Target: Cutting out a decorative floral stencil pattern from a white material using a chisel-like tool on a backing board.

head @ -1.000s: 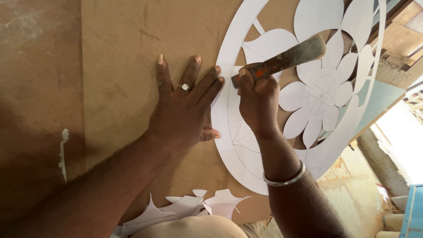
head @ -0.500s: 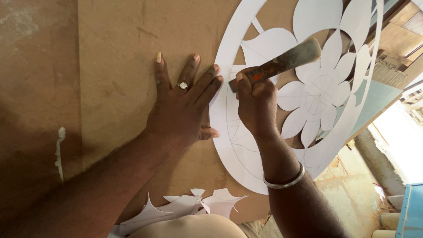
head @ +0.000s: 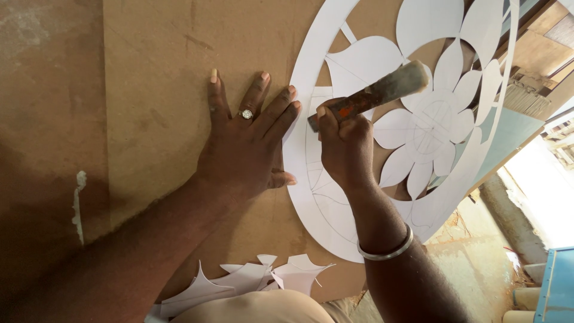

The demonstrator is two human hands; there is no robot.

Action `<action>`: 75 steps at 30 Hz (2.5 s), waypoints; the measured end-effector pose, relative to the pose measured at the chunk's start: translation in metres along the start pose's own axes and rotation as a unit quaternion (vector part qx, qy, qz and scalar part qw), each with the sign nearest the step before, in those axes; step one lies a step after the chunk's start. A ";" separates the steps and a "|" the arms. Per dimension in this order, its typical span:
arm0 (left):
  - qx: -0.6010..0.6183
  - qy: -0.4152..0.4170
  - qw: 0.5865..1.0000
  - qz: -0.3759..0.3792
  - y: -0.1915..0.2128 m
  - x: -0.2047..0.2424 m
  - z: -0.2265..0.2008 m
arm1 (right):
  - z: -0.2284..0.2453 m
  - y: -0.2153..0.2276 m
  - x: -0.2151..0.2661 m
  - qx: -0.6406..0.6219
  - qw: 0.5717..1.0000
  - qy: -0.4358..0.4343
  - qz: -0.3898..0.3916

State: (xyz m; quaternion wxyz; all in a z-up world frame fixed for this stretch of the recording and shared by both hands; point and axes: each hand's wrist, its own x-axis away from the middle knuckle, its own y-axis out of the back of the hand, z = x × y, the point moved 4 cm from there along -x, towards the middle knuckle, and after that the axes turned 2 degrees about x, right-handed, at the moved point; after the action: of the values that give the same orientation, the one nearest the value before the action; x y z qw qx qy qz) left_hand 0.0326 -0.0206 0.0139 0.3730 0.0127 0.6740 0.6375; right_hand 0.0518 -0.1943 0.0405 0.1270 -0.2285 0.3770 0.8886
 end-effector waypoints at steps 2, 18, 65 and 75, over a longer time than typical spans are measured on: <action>0.001 0.002 1.000 0.001 -0.001 0.000 0.000 | -0.001 0.000 0.002 0.005 1.000 0.000 0.003; 0.007 0.005 1.000 -0.012 -0.004 0.001 0.000 | -0.004 0.001 0.018 -0.008 0.999 0.018 0.026; 0.049 0.003 0.997 -0.061 -0.011 0.005 0.002 | -0.025 0.008 0.047 0.016 0.990 0.100 0.102; 0.064 -0.007 0.993 -0.098 -0.005 0.006 0.001 | -0.026 0.007 0.052 0.027 0.981 0.173 0.090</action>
State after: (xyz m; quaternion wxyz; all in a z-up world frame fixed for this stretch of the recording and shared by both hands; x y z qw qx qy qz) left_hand 0.0310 -0.0175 0.0069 0.4368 -0.0255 0.7087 0.5534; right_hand 0.0121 -0.2154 0.0027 -0.0142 -0.3404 0.4357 0.8332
